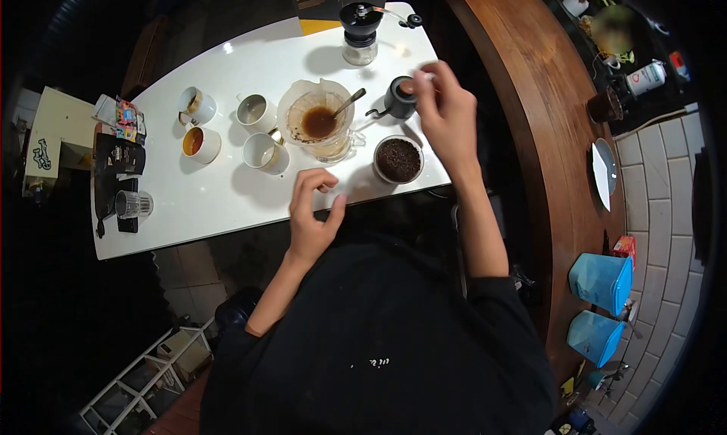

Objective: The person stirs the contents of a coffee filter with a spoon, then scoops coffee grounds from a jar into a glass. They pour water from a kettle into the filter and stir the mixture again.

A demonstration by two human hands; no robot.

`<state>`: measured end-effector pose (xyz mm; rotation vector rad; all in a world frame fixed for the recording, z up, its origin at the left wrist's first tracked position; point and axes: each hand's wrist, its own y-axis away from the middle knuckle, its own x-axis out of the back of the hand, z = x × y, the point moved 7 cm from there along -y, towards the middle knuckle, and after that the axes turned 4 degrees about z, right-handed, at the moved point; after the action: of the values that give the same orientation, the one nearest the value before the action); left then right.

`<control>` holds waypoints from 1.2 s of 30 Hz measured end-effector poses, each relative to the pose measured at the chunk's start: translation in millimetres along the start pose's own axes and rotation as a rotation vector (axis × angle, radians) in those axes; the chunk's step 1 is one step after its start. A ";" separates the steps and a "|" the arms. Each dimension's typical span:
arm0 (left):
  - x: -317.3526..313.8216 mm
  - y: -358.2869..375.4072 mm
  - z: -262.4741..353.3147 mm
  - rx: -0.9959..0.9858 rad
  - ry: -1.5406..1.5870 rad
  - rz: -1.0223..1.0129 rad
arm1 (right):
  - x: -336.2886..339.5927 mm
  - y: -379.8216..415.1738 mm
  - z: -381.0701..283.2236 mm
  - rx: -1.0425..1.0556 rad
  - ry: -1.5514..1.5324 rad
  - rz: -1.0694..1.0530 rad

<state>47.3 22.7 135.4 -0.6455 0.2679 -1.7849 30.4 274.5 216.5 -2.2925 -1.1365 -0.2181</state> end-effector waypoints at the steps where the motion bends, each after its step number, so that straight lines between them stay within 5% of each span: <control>1: -14.2 5.6 -16.5 0.116 0.028 -0.040 | 15.9 9.0 11.4 -0.020 -0.188 0.141; 3: -40.9 20.5 -42.8 0.259 0.030 -0.149 | 47.2 35.5 37.5 -0.040 0.058 0.172; 5: -61.9 32.5 -62.7 0.321 0.020 -0.242 | 53.0 74.1 83.6 -0.204 -0.007 0.084; 7: -82.3 36.1 -78.3 0.320 -0.006 -0.272 | 43.9 115.4 110.8 -0.372 0.148 -0.232; 12: -118.6 22.5 -85.4 0.395 0.036 -0.349 | 2.8 138.5 115.6 -0.260 -0.017 -0.329; 14: -124.3 12.2 -78.0 0.212 -0.022 -0.287 | -14.1 138.2 135.6 -0.192 -0.123 -0.306; 18: -128.5 5.7 -78.0 0.198 -0.059 -0.295 | -35.5 137.5 147.5 -0.142 -0.317 -0.335; 26: -131.9 2.1 -51.8 0.198 -0.015 -0.268 | -22.6 139.0 141.9 -0.086 -0.260 -0.088; 31: -145.4 -20.4 14.5 0.112 0.056 -0.410 | 49.8 122.8 94.5 -0.081 -0.230 0.021; 36: -144.2 -31.5 45.2 0.033 0.357 -0.334 | 147.7 89.2 70.9 -0.103 -0.063 0.150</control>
<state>73.6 174.3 146.5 -0.3565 0.3879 -2.2219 184.7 371.5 176.9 -2.4795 -0.9985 -0.1503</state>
